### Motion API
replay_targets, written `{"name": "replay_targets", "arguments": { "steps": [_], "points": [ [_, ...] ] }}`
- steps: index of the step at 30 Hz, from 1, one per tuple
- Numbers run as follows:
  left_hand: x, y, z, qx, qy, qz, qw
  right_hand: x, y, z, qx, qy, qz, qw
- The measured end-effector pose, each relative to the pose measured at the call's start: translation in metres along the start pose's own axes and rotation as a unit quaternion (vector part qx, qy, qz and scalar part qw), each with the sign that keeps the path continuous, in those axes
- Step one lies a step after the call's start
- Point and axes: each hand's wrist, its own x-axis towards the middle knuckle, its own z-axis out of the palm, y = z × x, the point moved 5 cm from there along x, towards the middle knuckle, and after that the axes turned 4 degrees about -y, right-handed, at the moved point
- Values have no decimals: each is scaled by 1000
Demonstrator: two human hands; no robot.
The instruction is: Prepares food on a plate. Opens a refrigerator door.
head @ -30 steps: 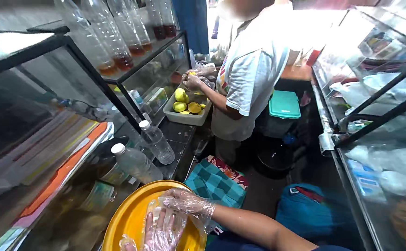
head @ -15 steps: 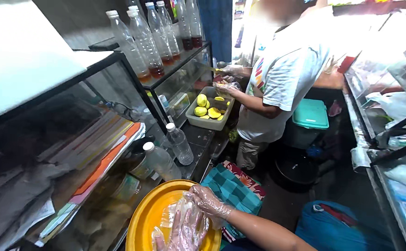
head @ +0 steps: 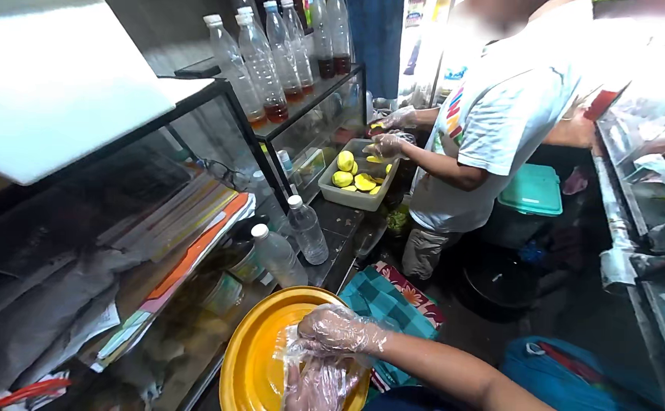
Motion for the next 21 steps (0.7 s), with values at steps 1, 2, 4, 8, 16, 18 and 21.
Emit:
{"name": "replay_targets", "arguments": {
  "steps": [1,2,4,8,16,18,21],
  "points": [
    [0,-1,-2,8,-2,-4,1000,1,3,2,-4,11,7,1000],
    [0,-3,-6,4,-4,-13,1000,1,6,2,-1,17,18,1000],
    [0,-7,-10,5,-5,-23,1000,2,13,1,14,36,33,999],
    [3,-15,-16,-29,-44,-35,998,1,20,-2,50,82,48,994],
    [-3,-13,-9,5,-6,-30,1000,1,32,-9,39,155,62,985],
    [-2,-9,3,40,63,-38,997,1,35,-16,45,141,75,986],
    [2,-10,-19,25,15,-26,999,3,24,-19,36,62,61,996]
  ]
}}
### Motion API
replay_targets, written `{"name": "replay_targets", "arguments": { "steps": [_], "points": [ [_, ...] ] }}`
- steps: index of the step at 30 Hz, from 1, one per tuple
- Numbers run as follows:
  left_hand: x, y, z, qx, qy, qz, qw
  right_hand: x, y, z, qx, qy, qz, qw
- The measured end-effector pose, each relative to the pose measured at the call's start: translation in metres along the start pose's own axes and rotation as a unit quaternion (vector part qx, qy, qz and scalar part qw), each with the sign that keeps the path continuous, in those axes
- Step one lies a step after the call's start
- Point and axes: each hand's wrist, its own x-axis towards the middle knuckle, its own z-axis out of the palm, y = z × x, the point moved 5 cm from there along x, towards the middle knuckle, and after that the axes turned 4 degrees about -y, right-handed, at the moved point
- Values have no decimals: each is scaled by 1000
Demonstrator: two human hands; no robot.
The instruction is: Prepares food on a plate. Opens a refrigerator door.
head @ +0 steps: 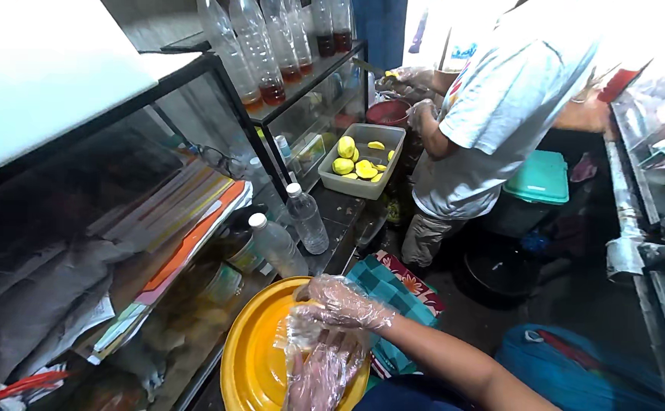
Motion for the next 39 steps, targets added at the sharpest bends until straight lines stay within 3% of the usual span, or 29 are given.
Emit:
{"name": "replay_targets", "arguments": {
  "steps": [1,3,6,9,15,20,23,28,32,37,39],
  "points": [
    [2,0,-5,-13,-18,10,1000,-1,-8,2,-9,-28,-6,1000],
    [3,2,7,8,19,34,999,-2,-22,12,-27,-61,-37,997],
    [3,3,16,42,85,60,994,-1,-26,28,-32,-44,-116,992],
    [2,5,9,62,76,40,994,2,-22,33,-29,-24,-121,992],
    [1,9,-13,102,46,30,993,3,-20,4,5,19,-66,998],
    [10,13,-14,-44,-33,31,998,-2,16,-22,107,41,66,991],
    [9,22,-9,-62,-31,36,997,-12,43,-24,133,64,123,981],
    [10,31,-8,-79,-16,55,995,-24,51,14,142,10,156,977],
    [9,34,-8,-75,-26,63,995,-22,34,29,125,48,184,974],
    [-2,40,-15,-60,-20,69,996,-16,46,18,119,103,228,961],
    [-9,44,-20,-21,31,75,996,-13,55,9,118,127,220,960]
  ]
}}
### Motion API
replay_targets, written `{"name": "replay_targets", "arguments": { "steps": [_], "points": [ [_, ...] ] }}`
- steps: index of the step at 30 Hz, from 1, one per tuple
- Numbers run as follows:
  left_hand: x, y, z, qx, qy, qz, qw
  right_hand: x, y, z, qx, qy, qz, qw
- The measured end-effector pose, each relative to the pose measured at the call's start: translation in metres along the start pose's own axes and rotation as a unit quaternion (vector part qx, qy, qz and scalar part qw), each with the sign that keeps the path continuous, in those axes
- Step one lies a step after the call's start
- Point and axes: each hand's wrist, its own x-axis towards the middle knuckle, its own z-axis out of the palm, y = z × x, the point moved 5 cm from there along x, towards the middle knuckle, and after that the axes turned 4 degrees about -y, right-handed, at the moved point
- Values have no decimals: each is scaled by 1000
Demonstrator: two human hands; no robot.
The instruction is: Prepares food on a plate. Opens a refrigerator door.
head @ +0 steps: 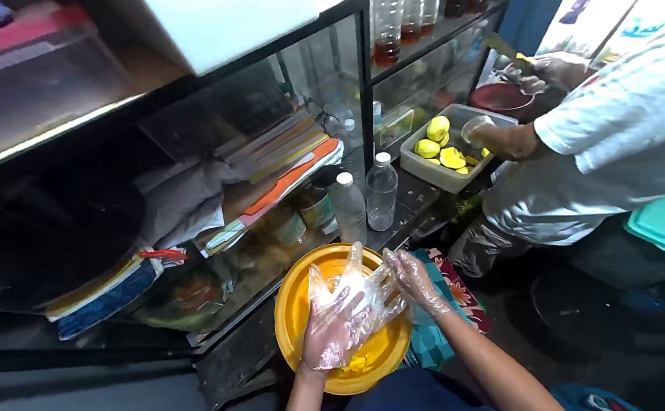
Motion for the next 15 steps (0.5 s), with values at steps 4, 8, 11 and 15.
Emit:
{"name": "replay_targets", "arguments": {
  "steps": [4,8,11,15],
  "points": [
    [-12,7,-11,44,31,-34,998,7,-2,2,-29,-20,-14,999],
    [-25,22,-40,118,58,-62,989,11,1,21,-33,-45,6,998],
    [-37,29,-63,161,30,-64,984,11,1,41,-26,-64,6,998],
    [-57,38,-47,249,162,-119,948,14,-4,58,-31,-83,-1,996]
  ]
}}
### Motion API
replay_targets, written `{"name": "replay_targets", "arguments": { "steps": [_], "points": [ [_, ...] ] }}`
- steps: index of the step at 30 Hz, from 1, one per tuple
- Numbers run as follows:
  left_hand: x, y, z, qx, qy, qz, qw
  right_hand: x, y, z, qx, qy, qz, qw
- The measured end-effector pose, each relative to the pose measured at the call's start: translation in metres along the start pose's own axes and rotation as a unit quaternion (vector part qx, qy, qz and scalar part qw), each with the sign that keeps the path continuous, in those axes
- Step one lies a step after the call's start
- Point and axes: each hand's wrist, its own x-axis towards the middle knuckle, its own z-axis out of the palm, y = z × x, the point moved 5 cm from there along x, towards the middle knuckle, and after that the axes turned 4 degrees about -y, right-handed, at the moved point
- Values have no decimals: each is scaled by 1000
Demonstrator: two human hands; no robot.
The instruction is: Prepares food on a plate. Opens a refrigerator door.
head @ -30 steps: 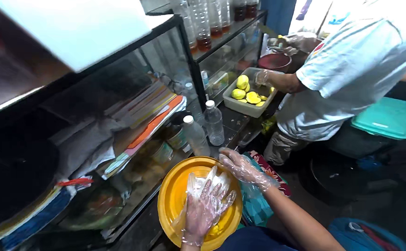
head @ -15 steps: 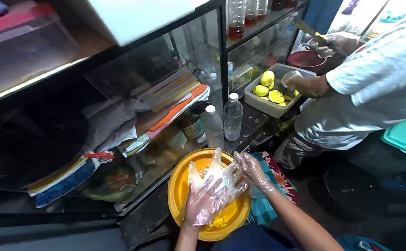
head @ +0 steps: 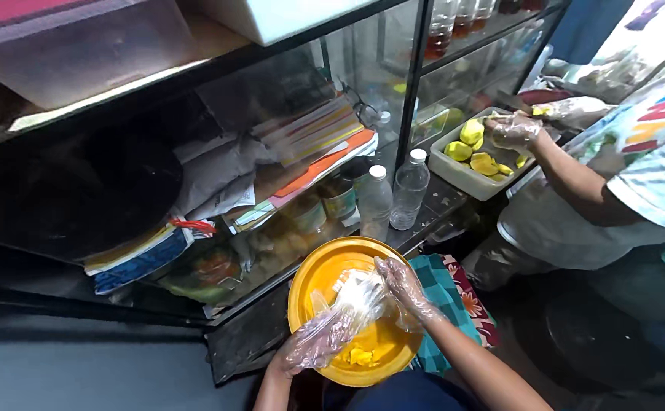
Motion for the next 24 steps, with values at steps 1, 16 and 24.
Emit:
{"name": "replay_targets", "arguments": {
  "steps": [1,16,24],
  "points": [
    [-3,1,-2,-8,-52,19,998,1,-2,3,0,-2,-3,1000],
    [-18,6,-45,-102,-118,233,960,15,1,-4,73,64,-9,995],
    [21,60,-93,346,259,68,899,17,21,35,-63,-161,82,982]
  ]
}}
